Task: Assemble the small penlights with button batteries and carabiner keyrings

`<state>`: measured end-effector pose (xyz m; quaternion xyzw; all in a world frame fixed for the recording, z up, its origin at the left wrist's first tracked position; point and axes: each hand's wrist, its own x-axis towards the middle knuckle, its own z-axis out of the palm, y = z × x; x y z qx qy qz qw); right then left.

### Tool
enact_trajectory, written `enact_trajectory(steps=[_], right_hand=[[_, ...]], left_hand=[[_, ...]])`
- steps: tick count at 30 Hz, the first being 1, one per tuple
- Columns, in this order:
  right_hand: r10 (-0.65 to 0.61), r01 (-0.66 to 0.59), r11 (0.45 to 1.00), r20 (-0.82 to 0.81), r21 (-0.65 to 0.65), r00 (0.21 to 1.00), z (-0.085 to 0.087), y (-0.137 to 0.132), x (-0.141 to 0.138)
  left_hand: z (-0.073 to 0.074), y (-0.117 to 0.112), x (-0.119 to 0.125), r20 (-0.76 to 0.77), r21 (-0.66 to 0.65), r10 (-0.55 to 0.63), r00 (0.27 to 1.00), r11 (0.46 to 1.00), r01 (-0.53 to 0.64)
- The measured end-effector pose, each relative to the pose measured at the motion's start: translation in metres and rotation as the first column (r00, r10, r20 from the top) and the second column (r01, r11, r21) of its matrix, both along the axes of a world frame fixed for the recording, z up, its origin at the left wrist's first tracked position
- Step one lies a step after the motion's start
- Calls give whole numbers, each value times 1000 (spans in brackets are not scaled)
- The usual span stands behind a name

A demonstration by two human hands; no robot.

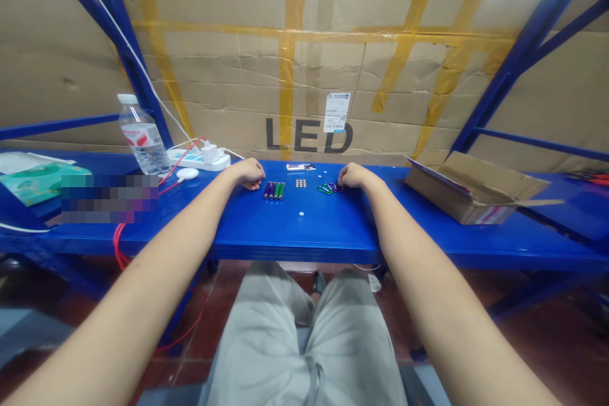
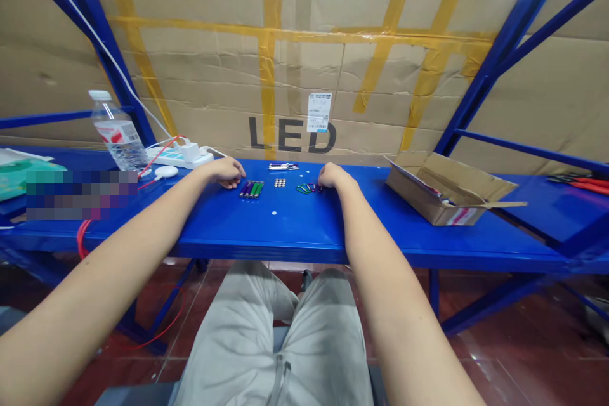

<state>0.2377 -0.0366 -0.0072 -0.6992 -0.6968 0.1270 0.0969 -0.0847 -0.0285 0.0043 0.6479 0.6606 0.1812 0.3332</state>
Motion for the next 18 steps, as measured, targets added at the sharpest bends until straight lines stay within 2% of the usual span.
enact_trajectory(steps=[8, 18], right_hand=[[-3, 2, 1000, 59, 12, 998, 1, -1, -4], [-18, 17, 1000, -40, -9, 999, -2, 3, -1]], left_hand=[[2, -3, 1, -5, -11, 0, 1000, 1000, 0], [-1, 1, -1, -15, 10, -6, 1000, 1000, 6]])
